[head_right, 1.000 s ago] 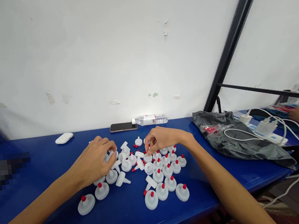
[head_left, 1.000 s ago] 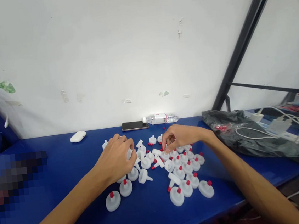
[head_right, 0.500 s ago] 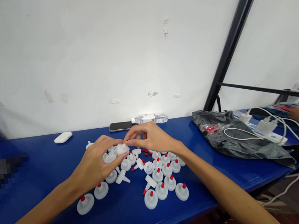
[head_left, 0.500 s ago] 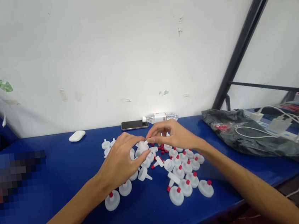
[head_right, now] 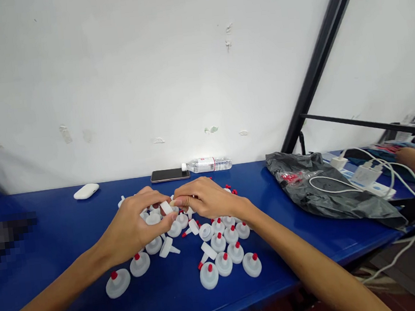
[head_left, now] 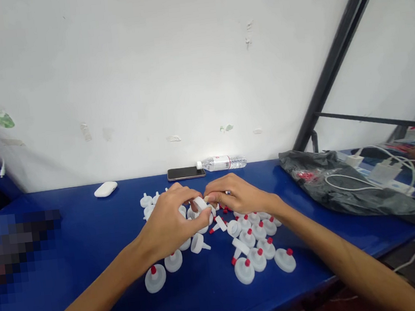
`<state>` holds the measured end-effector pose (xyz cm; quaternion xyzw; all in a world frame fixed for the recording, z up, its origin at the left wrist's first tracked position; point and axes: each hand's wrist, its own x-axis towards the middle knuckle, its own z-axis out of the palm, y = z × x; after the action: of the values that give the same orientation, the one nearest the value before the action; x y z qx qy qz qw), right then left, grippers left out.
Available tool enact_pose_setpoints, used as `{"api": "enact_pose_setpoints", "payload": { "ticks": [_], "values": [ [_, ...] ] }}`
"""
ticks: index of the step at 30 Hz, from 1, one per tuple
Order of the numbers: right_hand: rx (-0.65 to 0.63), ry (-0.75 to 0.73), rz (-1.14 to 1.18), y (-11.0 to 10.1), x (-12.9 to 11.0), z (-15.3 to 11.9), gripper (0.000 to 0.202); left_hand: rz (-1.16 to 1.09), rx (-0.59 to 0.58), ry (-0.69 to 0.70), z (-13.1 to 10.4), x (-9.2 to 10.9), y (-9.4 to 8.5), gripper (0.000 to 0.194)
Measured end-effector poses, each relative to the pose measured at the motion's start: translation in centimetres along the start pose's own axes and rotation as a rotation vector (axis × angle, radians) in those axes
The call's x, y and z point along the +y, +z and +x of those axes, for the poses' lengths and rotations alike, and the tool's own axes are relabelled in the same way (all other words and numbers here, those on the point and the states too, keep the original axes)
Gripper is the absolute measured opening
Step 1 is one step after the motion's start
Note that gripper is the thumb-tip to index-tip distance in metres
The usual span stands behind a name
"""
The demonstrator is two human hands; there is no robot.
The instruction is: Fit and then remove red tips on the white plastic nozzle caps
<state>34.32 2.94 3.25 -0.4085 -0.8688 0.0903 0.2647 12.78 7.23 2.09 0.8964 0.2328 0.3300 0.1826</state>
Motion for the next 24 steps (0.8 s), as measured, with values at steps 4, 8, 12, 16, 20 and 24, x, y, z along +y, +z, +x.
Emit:
{"api": "enact_pose_setpoints", "payload": {
  "ticks": [4,8,12,16,20,24],
  "values": [
    [0.166,0.075,0.129,-2.1,0.7,-0.4,0.031,-0.115,-0.022,-0.104,0.1,-0.4,-1.3,0.038],
    [0.086,0.229,0.069,-3.9,2.0,-1.1,0.031,0.35,0.017,0.078,-0.1,-1.7,-1.8,0.018],
    [-0.24,0.296,0.014,-3.8,2.6,-1.3,0.029,0.472,-0.094,0.121,-0.3,-2.4,-1.0,0.024],
    [-0.196,0.264,-0.065,-2.4,2.5,-0.9,0.033,0.444,-0.109,0.101,-0.3,-2.3,-0.6,0.027],
    [-0.242,0.171,-0.15,-1.0,2.5,-0.6,0.028,0.42,-0.074,0.1,-0.3,-2.2,-0.5,0.027],
    [-0.22,0.195,-0.145,-0.9,2.5,-0.6,0.018,0.373,-0.057,0.106,-0.3,-2.2,-0.3,0.027]
  ]
}}
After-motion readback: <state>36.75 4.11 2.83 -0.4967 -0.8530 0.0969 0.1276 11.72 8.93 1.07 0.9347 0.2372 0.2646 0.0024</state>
